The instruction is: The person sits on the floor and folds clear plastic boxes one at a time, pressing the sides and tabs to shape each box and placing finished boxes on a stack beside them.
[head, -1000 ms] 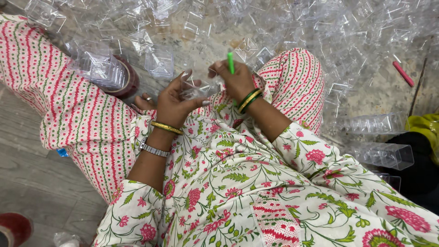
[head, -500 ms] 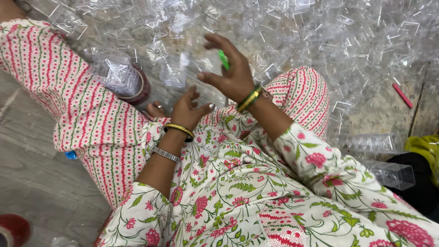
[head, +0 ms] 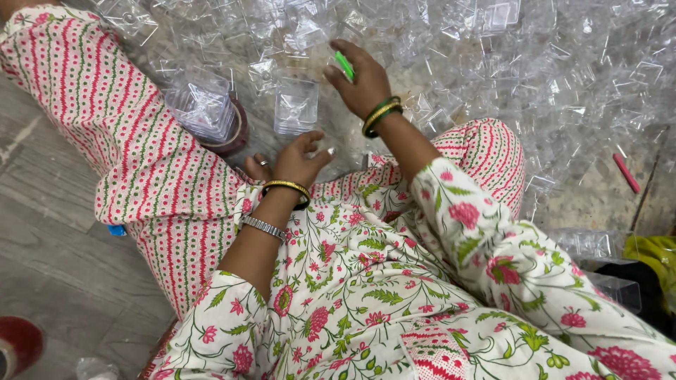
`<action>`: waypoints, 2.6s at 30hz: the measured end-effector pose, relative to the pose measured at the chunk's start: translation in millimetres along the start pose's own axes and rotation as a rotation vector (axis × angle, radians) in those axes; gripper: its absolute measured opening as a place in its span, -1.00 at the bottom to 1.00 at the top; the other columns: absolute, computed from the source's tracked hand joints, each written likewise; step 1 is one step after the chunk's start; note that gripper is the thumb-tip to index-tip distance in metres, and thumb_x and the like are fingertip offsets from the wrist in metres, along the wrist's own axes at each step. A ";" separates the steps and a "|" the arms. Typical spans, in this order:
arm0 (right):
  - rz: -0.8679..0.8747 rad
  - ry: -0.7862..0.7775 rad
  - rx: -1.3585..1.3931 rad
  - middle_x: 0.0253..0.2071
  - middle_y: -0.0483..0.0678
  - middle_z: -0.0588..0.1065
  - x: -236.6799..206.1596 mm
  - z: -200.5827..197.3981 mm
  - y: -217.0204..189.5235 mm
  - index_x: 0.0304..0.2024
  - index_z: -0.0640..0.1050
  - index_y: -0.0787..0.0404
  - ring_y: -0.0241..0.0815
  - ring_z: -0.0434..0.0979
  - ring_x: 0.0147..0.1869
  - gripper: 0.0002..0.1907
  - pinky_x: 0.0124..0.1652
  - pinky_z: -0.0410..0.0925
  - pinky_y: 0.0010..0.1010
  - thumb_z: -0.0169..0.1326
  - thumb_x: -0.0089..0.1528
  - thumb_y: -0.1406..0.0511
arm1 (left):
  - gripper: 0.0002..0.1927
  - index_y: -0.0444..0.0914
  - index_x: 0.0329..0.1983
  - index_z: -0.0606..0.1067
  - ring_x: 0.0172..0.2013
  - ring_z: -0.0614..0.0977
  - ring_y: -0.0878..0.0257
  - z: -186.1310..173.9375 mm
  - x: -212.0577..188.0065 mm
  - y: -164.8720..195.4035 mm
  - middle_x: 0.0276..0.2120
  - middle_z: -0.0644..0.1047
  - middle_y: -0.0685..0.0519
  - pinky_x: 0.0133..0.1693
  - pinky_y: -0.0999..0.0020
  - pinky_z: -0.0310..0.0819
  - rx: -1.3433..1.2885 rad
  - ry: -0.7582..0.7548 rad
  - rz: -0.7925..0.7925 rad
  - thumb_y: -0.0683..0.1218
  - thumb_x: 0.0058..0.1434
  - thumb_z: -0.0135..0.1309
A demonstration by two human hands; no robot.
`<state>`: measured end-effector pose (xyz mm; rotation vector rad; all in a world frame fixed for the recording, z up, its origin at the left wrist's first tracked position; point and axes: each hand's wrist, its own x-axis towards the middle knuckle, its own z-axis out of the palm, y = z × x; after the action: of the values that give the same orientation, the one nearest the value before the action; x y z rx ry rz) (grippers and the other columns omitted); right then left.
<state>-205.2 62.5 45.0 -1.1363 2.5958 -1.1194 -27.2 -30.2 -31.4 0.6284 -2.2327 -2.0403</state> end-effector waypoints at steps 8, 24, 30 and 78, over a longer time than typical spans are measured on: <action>0.004 -0.081 -0.408 0.14 -0.12 0.48 -22.1 -6.2 12.5 0.06 0.53 -0.14 0.01 0.63 0.05 -0.50 -0.05 0.48 -0.15 0.42 0.09 0.22 | -0.23 -0.19 0.36 0.35 0.09 0.60 0.02 -0.9 -0.7 -4.9 0.11 0.52 -0.23 0.04 0.18 0.53 0.050 -0.032 -0.155 0.01 0.07 0.32; 0.206 -0.217 -0.376 -0.14 0.07 0.58 -75.3 -29.5 19.2 0.10 0.61 -0.07 0.14 0.58 -0.09 -0.58 -0.13 0.39 -0.10 0.26 0.16 0.27 | -0.81 -0.30 -0.30 0.59 -0.42 0.54 0.45 -5.0 -10.0 0.1 -0.44 0.61 0.15 -0.32 0.49 0.44 -0.092 -0.090 -0.017 -0.07 0.17 0.27; 0.316 -0.222 -0.070 -0.29 -0.04 0.65 -90.4 -51.8 8.5 -0.20 0.66 0.15 -0.14 0.65 -0.20 -0.90 -0.14 0.45 -0.29 0.24 0.22 0.34 | -0.77 -0.40 -0.19 0.63 -0.39 0.51 0.30 -7.4 -16.0 4.6 -0.37 0.59 -0.03 -0.31 0.37 0.38 0.013 -0.114 -0.154 -0.08 0.35 0.22; -0.483 0.064 -0.181 -0.18 -0.11 0.61 -50.2 -32.4 -99.1 -0.02 0.63 0.05 -0.06 0.66 -0.21 -0.70 -0.26 0.47 -0.29 0.24 0.19 0.41 | -0.41 -0.32 0.14 0.32 -0.41 0.63 0.16 -0.9 -9.8 16.1 -0.13 0.48 -0.08 -0.52 0.38 0.65 -0.381 0.212 -0.299 -0.02 0.13 0.28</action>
<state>-121.3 70.4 124.3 -1.8701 2.5826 -1.0152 -22.1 -27.1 -13.5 1.1242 -1.6542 -2.3130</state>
